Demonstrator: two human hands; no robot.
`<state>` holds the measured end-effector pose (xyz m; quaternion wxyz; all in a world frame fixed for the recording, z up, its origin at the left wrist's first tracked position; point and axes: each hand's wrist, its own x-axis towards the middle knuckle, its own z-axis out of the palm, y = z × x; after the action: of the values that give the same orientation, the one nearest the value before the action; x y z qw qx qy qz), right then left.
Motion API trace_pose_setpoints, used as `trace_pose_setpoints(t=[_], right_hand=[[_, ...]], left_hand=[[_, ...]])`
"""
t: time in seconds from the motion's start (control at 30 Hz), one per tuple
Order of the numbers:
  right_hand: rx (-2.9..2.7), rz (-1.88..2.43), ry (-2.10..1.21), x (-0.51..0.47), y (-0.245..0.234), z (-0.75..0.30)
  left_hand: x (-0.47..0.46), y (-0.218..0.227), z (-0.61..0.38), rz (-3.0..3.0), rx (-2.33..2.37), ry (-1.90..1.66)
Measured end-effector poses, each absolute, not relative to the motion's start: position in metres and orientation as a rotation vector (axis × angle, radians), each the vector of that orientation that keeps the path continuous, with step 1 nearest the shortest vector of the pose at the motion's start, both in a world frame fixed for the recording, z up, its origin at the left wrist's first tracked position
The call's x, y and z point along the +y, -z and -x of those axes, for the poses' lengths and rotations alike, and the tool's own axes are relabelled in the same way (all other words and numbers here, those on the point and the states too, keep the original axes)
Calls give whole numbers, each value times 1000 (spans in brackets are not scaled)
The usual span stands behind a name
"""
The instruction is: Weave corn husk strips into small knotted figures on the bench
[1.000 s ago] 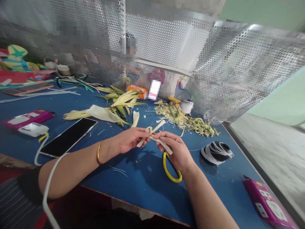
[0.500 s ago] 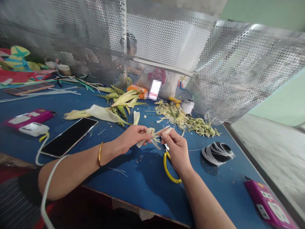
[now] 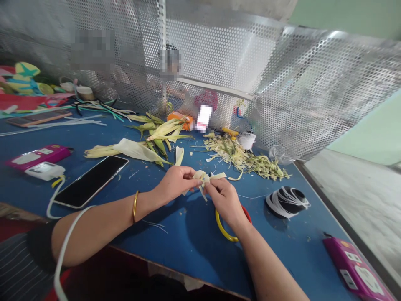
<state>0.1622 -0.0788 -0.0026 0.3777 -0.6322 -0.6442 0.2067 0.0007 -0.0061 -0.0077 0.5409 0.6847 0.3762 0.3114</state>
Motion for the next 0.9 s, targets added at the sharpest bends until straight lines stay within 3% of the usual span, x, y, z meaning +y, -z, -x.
trace_pose_setpoints(t=[0.37, 0.63, 0.9], right_hand=[[-1624, 1588, -703, -76, 11, -165], [-1674, 1589, -335, -84, 4, -158], [-1489, 1650, -389, -84, 7, -156]], left_hand=[[-14, 1, 1, -2093, 1008, -784], [-14, 3, 3, -2326, 1031, -770], [-16, 4, 3, -2366, 996, -759]])
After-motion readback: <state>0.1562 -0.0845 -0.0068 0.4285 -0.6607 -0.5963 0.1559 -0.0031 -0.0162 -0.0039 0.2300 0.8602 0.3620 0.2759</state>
